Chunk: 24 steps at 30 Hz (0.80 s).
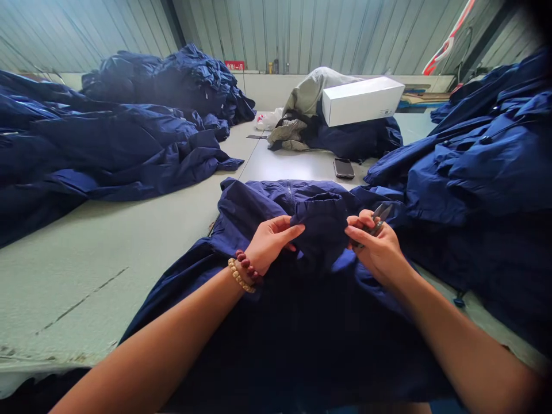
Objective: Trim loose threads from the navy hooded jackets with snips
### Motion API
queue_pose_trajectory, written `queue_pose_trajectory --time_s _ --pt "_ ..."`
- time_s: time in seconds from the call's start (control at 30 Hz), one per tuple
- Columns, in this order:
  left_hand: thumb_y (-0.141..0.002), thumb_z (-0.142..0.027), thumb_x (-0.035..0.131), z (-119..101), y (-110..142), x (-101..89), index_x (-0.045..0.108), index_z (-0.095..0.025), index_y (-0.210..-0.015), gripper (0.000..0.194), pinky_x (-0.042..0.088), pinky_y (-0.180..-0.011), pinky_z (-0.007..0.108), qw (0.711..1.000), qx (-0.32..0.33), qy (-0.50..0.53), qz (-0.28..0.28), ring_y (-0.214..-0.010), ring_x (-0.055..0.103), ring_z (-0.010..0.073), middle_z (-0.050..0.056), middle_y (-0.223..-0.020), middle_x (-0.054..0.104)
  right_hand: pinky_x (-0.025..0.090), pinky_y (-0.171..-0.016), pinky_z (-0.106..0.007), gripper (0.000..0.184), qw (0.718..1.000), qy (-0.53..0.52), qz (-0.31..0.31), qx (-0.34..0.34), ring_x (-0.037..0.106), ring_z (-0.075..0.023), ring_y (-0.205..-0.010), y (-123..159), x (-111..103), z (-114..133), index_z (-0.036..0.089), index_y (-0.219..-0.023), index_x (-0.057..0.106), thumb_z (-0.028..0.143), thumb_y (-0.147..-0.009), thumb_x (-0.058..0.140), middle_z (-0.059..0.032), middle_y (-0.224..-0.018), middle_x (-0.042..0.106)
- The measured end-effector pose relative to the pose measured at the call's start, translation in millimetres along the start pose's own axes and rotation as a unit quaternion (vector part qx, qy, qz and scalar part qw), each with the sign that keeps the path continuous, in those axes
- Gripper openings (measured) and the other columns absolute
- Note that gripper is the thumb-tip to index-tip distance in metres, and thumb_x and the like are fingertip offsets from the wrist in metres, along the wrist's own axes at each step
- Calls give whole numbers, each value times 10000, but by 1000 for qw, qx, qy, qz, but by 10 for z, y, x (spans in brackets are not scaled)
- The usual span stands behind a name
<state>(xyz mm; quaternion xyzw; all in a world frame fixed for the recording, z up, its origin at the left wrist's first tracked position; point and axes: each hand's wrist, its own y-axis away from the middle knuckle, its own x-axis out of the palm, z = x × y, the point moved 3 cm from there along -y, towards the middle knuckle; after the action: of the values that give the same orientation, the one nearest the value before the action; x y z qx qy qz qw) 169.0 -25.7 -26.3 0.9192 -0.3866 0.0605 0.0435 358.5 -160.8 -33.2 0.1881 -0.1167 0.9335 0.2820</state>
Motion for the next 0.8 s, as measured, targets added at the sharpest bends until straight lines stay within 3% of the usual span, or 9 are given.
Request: queue_pose_trajectory --time_s 0.2,0.33,0.43,0.5,0.53,0.6,0.67,0.73,0.8 --pt "-725 -416 971 -29 -23 -50 740 -181 -919 382 517 -580 191 997 70 9 -31 -694 594 87 2 -857 678 478 -512 -230 703 997 0 -73 -9 557 -85 -588 -82 -78 -15 241 -760 396 320 -522 1053 42 -889 735" --pt "-827 -351 886 -138 71 -33 764 -215 -951 221 604 -750 299 977 176 -116 -23 -848 700 170 41 -952 752 537 -610 -250 602 996 -8 -81 -31 659 -126 -697 -56 -94 15 257 -823 419 285 -604 979 34 -922 756" --pt "-848 -314 865 -244 318 212 822 -273 -964 131 553 -1134 513 892 308 -288 163 -1338 658 323 83 -1256 795 596 -763 -319 477 988 33 -101 -112 753 -194 -891 -33 -154 137 270 -878 451 335 -742 904 -3 -1031 783" --pt "-891 -307 828 -249 500 376 840 -305 -1014 124 426 -1283 544 814 352 -349 302 -1464 589 324 62 -1301 799 608 -812 -358 397 984 62 -92 -140 773 -226 -956 -39 -200 215 270 -893 479 429 -847 841 -28 -1092 784" --pt "-923 -299 791 -252 551 414 839 -314 -1061 147 392 -1314 529 792 369 -365 321 -1457 603 305 51 -1291 806 613 -819 -370 372 984 70 -83 -141 776 -233 -969 -51 -224 238 270 -902 498 476 -886 807 -36 -1120 781" --pt "-985 -273 699 -262 535 387 820 -311 -1179 232 354 -1341 498 782 401 -405 254 -1421 637 266 39 -1305 805 622 -822 -394 366 985 80 -66 -139 780 -242 -971 -85 -271 243 277 -927 509 546 -931 757 -41 -1160 775" --pt "-1022 -269 627 -244 392 238 778 -286 -1312 328 322 -1354 494 780 396 -471 116 -1450 607 258 56 -1408 759 626 -869 -433 377 979 119 -50 -158 779 -250 -995 -122 -310 184 289 -962 473 552 -952 743 -41 -1195 770" --pt "-1022 -331 630 -164 194 37 701 -229 -1455 450 255 -1376 517 761 337 -554 12 -1549 500 296 109 -1544 663 604 -985 -493 393 963 197 -22 -184 765 -258 -1078 -161 -333 46 296 -981 424 527 -960 741 -52 -1259 755" --pt "-992 -448 673 -34 -1 -146 603 -170 -1570 645 164 -1389 571 735 243 -633 -26 -1646 333 375 167 -1674 520 547 -1105 -554 392 936 294 16 -193 728 -269 -1192 -207 -349 -152 298 -988 401 502 -954 734 -82 -1355 719"
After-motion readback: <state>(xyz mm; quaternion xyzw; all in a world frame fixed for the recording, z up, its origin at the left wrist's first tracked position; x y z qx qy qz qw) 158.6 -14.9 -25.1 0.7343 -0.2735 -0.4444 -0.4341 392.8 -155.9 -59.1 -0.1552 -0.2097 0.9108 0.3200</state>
